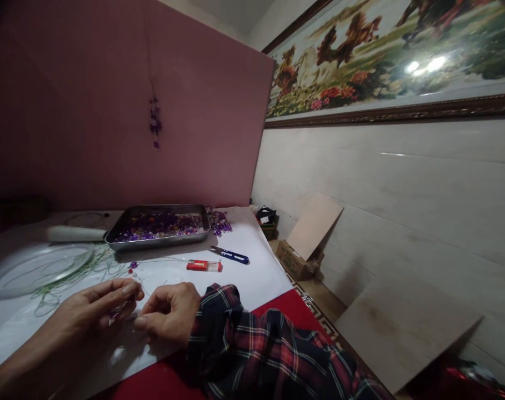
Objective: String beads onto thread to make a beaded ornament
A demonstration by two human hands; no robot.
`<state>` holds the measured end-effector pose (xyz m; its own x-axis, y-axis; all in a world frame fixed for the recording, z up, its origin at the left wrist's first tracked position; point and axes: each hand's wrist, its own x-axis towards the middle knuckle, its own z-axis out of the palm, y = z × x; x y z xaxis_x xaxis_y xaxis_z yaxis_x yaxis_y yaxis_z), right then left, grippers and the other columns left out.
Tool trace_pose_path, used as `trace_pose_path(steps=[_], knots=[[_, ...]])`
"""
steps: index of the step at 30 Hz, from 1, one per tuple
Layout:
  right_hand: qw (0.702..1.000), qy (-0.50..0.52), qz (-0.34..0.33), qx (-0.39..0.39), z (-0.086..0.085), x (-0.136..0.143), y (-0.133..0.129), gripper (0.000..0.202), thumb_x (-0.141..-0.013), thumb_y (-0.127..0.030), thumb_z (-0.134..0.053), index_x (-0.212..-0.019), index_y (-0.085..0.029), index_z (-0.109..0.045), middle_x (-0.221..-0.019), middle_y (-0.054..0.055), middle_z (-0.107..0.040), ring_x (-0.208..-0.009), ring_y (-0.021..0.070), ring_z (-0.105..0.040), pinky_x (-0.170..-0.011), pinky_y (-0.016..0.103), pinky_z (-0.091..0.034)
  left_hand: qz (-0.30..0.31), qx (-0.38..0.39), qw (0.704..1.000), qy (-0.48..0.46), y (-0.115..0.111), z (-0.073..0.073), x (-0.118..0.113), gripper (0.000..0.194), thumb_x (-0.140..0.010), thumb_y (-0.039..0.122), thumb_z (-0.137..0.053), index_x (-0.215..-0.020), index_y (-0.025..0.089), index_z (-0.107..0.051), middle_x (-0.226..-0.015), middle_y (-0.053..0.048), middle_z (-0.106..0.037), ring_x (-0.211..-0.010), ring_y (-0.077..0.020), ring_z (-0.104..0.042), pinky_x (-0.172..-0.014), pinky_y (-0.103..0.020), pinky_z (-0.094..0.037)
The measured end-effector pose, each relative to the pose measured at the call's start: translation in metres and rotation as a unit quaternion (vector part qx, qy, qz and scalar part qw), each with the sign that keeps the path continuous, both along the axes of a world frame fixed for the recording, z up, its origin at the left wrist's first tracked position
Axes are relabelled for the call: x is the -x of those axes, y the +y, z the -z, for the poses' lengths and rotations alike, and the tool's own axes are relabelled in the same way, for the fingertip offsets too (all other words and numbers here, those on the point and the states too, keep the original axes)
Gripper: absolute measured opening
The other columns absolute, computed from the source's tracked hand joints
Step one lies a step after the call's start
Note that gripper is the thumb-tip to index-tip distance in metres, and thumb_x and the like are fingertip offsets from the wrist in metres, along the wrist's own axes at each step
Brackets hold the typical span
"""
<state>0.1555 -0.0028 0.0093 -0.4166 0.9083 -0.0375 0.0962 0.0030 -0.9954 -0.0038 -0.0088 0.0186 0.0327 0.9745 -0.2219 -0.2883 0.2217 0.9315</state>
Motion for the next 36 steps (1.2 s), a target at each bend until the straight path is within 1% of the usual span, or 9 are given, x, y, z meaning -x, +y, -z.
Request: trace_pose_path(steps=[4,8,11,14,18,22,28,32,36], knots=[[0.997,-0.044,-0.019,-0.064,-0.002,-0.003,0.000,0.039,-0.062,-0.053,-0.078,-0.059,-0.018,-0.061,-0.047,-0.006,-0.049,-0.046,0.0086,-0.043,-0.047,0.022,-0.032,0.012,0.003,1.000,-0.005,0.005,0.003,0.003,0.023,-0.056,0.034,-0.086,-0.064,0.016,-0.073,-0.048,0.002,-0.056,-0.041,-0.0069,-0.039,-0.038,-0.019,-0.030],[0.964,0.002,0.167,-0.208,-0.004,-0.007,0.007,0.039,-0.081,-0.053,-0.062,-0.069,-0.017,-0.066,-0.055,-0.003,-0.049,-0.051,0.0094,-0.042,-0.049,0.023,-0.031,0.044,-0.011,0.999,-0.018,0.003,0.002,-0.002,0.024,-0.053,0.034,-0.087,-0.057,0.015,-0.071,-0.051,0.000,-0.059,-0.043,-0.0064,-0.040,-0.040,-0.018,-0.030],[0.987,0.070,0.068,-0.127,-0.003,-0.008,0.014,0.057,-0.086,-0.067,-0.044,-0.107,-0.018,-0.063,-0.057,-0.004,-0.052,-0.040,0.0079,-0.039,-0.042,0.021,-0.029,0.087,-0.010,0.996,-0.027,-0.001,0.000,-0.007,0.027,-0.055,0.037,-0.086,-0.053,0.015,-0.069,-0.049,0.000,-0.058,-0.039,-0.0045,-0.036,-0.038,-0.018,-0.025],[0.995,0.065,-0.016,-0.077,0.001,-0.007,0.017,0.064,-0.074,-0.076,-0.052,-0.093,-0.016,-0.063,-0.056,-0.004,-0.052,-0.040,0.0075,-0.040,-0.039,0.019,-0.028,0.091,-0.011,0.995,-0.030,-0.001,-0.001,-0.008,0.027,-0.051,0.037,-0.087,-0.052,0.016,-0.070,-0.049,-0.001,-0.060,-0.040,-0.0058,-0.038,-0.039,-0.019,-0.025],[0.990,0.075,0.053,-0.108,0.000,-0.005,0.017,0.053,-0.068,-0.070,-0.065,-0.064,-0.018,-0.053,-0.047,-0.008,-0.041,-0.042,0.0062,-0.034,-0.041,0.019,-0.026,0.105,-0.006,0.994,0.004,0.000,-0.001,-0.006,0.029,-0.053,0.039,-0.086,-0.050,0.016,-0.069,-0.045,0.001,-0.054,-0.038,-0.0056,-0.033,-0.039,-0.020,-0.021],[0.984,0.086,0.093,-0.122,0.000,-0.003,0.019,0.046,-0.072,-0.064,-0.064,-0.065,-0.019,-0.051,-0.046,-0.008,-0.040,-0.042,0.0072,-0.032,-0.042,0.021,-0.024,0.128,-0.006,0.992,0.023,-0.005,-0.004,-0.010,0.032,-0.054,0.041,-0.084,-0.047,0.015,-0.067,-0.039,0.004,-0.045,-0.036,-0.0039,-0.027,-0.038,-0.020,-0.016],[0.968,0.026,0.165,-0.185,0.005,-0.006,0.024,0.032,-0.081,-0.047,-0.060,-0.065,-0.020,-0.054,-0.051,-0.005,-0.044,-0.051,0.0107,-0.040,-0.049,0.023,-0.029,0.128,0.013,0.991,0.032,-0.011,-0.008,-0.016,0.031,-0.054,0.038,-0.084,-0.046,0.014,-0.065,-0.047,-0.002,-0.056,-0.038,-0.0045,-0.031,-0.038,-0.019,-0.020],[0.925,-0.013,0.249,-0.288,-0.001,-0.006,0.016,0.014,-0.083,-0.029,-0.058,-0.075,-0.019,-0.062,-0.082,0.003,-0.059,-0.072,0.0152,-0.052,-0.067,0.028,-0.040,0.080,0.027,0.996,0.027,-0.011,-0.005,-0.015,0.028,-0.056,0.036,-0.083,-0.051,0.015,-0.065,-0.046,0.001,-0.054,-0.040,-0.0055,-0.037,-0.039,-0.018,-0.026],[0.962,0.060,0.210,-0.164,-0.004,0.002,0.003,0.022,-0.083,-0.040,-0.060,-0.079,-0.018,-0.059,-0.061,-0.002,-0.051,-0.053,0.0116,-0.046,-0.052,0.024,-0.036,0.002,0.028,0.998,0.056,-0.009,-0.005,-0.008,0.023,-0.058,0.036,-0.082,-0.063,0.020,-0.067,-0.042,0.005,-0.050,-0.037,-0.0089,-0.042,-0.038,-0.019,-0.031]])
